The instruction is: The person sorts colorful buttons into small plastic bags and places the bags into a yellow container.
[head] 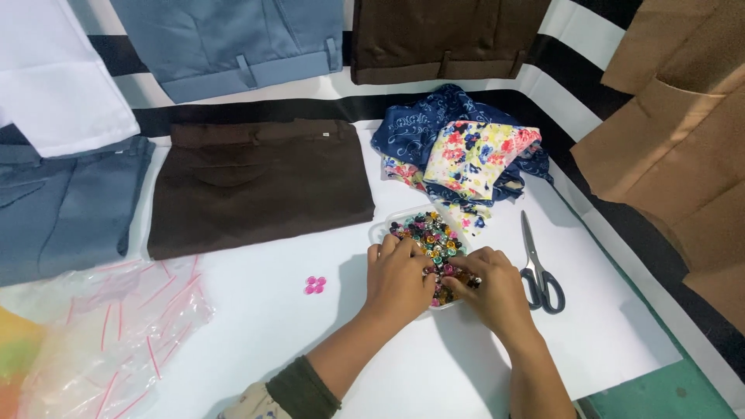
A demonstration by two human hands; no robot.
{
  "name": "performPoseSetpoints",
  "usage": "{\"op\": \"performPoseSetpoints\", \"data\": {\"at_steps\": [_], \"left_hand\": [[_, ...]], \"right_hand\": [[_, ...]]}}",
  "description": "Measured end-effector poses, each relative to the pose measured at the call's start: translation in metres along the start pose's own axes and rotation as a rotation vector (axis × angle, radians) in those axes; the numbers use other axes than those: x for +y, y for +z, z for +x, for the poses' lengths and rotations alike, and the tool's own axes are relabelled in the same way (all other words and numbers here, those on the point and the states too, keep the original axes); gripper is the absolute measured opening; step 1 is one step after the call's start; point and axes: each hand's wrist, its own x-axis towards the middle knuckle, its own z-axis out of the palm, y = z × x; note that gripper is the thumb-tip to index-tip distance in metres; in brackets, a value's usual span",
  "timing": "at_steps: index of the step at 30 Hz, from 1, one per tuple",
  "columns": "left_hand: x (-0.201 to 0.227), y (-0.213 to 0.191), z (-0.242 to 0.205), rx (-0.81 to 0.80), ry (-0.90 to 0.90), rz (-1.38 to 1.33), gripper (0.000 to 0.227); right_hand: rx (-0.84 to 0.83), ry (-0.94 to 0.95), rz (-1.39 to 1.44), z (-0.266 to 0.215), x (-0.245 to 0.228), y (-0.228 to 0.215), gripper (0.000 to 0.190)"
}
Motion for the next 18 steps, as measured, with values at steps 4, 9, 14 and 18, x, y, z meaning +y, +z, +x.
{"op": "performPoseSetpoints", "data": {"at_steps": [4,9,14,18], "left_hand": [[0.003,0.002,0.005,-0.033,-0.026,0.035,0.016],[0.002,0.005,0.007,-0.016,-0.010,0.033,0.019],[-0.002,0.008,0.005,0.014,-0.001,0.008,0.015],[-0.004,0.010,0.002,0.073,0.029,-0.001,0.013]], "right_hand": [[0.013,-0.017,-0.021,0.001,0.005,0.005,0.031],[0.042,-0.039,-0.069,-0.002,0.002,0.008,0.022],[0.054,-0.044,-0.067,-0.001,0.007,0.014,0.019],[0.112,-0.077,0.017,0.001,0.016,0.022,0.020]]}}
